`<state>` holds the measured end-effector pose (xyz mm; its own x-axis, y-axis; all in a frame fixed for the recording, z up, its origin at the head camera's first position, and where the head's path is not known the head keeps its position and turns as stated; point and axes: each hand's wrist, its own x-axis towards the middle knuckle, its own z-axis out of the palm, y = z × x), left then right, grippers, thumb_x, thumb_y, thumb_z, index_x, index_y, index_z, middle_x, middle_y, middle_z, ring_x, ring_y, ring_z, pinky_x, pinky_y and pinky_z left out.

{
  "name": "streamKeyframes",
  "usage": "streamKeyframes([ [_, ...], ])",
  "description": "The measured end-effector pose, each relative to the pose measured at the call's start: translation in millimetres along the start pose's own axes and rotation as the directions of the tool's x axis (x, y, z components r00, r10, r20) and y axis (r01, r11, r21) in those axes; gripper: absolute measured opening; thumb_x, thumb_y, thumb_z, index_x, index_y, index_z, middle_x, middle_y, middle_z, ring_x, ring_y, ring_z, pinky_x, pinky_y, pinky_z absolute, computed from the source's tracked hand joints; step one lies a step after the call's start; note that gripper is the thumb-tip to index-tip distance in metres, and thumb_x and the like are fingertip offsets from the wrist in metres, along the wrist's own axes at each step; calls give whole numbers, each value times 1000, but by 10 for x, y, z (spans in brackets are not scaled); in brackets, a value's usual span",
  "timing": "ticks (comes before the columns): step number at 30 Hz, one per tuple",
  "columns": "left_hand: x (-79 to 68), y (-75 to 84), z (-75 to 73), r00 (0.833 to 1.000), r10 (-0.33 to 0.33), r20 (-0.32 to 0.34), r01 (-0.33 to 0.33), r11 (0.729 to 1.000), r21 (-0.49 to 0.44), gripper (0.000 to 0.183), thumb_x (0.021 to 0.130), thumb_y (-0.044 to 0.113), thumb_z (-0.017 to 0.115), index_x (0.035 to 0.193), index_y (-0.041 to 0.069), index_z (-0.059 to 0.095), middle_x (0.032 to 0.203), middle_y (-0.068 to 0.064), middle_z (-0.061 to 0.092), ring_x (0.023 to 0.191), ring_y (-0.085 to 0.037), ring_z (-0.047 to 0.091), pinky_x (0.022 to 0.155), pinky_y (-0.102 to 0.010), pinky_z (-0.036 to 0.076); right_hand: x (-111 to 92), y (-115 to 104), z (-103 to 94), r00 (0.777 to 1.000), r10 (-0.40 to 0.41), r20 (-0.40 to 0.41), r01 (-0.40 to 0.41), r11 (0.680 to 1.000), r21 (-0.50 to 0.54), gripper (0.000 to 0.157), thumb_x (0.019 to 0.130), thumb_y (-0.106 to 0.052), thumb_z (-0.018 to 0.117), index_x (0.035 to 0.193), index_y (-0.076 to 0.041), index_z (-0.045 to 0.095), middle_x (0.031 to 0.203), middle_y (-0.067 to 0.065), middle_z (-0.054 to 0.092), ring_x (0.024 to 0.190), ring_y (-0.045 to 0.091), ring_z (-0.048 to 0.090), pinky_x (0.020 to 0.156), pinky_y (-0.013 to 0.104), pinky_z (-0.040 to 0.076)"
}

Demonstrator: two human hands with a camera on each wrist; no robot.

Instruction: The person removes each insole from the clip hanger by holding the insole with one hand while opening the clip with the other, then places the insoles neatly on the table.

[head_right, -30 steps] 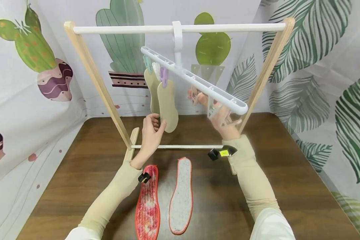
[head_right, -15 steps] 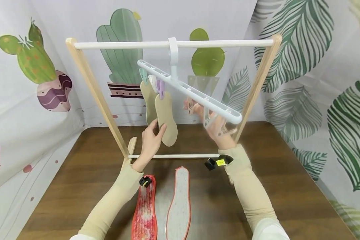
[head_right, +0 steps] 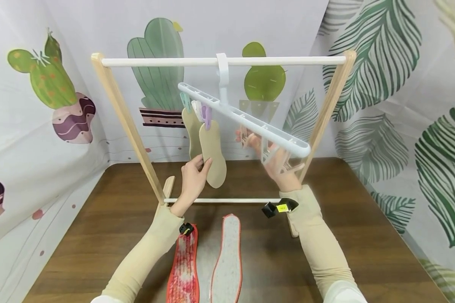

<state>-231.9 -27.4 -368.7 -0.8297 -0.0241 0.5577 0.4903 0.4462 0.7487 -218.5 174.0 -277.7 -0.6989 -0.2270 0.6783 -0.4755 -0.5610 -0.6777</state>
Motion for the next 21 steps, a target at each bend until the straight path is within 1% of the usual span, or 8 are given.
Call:
streamKeyframes([
  [1,-3,-1,2,1000,9,-7,-9,1000,10,16,90,21,58,80,9,62,63,-5,66,49,-6,49,43,-17,36,-5,-13,0,1000,12,-9,-12,1000,-9,39,78,-24,71,115,-12,63,101,2,69,93,14,63,85,28,47],
  [4,-14,-6,4,999,46,-23,-45,998,46,27,89,18,58,66,7,52,52,-5,57,45,-6,40,41,-16,29,-17,-55,-5,999,42,-25,-42,999,-19,40,78,-24,71,115,-10,63,100,3,69,93,16,63,85,30,47],
  [6,-18,-8,3,997,68,-34,-66,996,60,31,89,16,58,62,7,47,50,-4,54,45,-5,38,41,-16,27,-19,-77,-18,999,41,-21,-41,999,-2,39,79,-21,70,114,-7,63,101,5,69,94,19,63,86,33,46],
  [8,-26,-13,5,997,71,-38,-69,996,62,32,89,14,58,60,7,46,47,-2,49,43,-5,35,40,-16,25,-15,-91,-30,999,32,-2,-32,999,21,36,80,-19,68,113,-6,63,102,6,68,96,19,62,87,33,47],
  [13,-48,-20,17,998,56,-25,-55,998,35,28,90,13,57,63,5,51,48,-4,50,43,-5,36,39,-16,25,-3,-126,-70,999,12,44,-15,996,83,31,83,-15,64,113,-4,64,106,9,65,100,21,60,89,33,47],
  [16,-66,-15,31,999,46,-10,-46,999,5,22,90,13,56,70,2,58,51,-8,55,43,-5,38,38,-16,27,-6,-131,-99,998,-1,55,-7,989,148,30,85,-12,62,113,-2,64,109,11,64,103,23,58,90,34,46],
  [18,-81,-12,42,999,48,-10,-48,999,-2,20,90,12,56,73,1,61,53,-10,59,43,-5,40,38,-16,28,-13,-127,-117,998,-2,60,-9,986,169,32,85,-13,61,115,-1,62,109,13,64,105,23,57,91,34,46],
  [21,-104,-12,60,998,57,-12,-57,998,0,22,90,11,56,69,3,58,51,-8,57,43,-4,39,37,-16,28,-25,-111,-148,999,-2,51,-9,978,206,32,87,-14,60,117,-2,61,111,13,63,105,24,56,92,34,45],
])
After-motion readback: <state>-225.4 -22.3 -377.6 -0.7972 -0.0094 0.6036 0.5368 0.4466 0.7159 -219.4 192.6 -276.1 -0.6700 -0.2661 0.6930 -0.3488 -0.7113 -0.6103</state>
